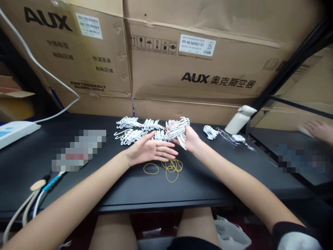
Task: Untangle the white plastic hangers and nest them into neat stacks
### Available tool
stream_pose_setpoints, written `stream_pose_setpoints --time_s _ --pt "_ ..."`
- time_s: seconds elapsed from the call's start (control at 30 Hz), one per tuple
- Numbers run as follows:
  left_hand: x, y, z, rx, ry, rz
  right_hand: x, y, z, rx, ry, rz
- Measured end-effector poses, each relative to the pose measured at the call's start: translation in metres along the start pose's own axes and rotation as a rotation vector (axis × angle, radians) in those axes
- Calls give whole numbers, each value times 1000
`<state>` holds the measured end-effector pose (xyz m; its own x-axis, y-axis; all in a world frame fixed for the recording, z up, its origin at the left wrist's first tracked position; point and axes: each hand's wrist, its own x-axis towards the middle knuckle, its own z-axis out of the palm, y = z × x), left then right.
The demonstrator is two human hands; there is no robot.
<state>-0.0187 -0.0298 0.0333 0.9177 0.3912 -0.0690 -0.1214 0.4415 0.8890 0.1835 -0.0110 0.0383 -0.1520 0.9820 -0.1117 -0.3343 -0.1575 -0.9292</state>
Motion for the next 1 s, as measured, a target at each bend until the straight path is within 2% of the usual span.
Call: stream_pose_setpoints --time_s 0.07,0.17,0.27,0.33,0.4,0.5,0.63,0.77,1.0 --pt "0 1 1 30 10 -8 7 -8 -18 77 28 31" --pt "-1 1 2 70 10 -30 13 -15 -41 44 147 -28" --pt "-1 2 3 98 2 -40 15 -14 -59 -88 250 -147" --pt "-1 2 4 109 0 -39 16 -11 -70 -265 270 -265" --pt "-1 2 3 118 0 -41 15 -7 -80 -558 226 -389" --pt "-1 1 3 128 1 -46 14 -2 -92 -1055 86 -554" --pt "-1 1 3 139 5 -52 11 2 -97 -1465 -104 -699" --pt "0 1 2 145 0 -52 10 6 -93 -1635 -154 -648" --pt "0 0 1 149 -10 -51 15 6 -91 -1682 -130 -589"
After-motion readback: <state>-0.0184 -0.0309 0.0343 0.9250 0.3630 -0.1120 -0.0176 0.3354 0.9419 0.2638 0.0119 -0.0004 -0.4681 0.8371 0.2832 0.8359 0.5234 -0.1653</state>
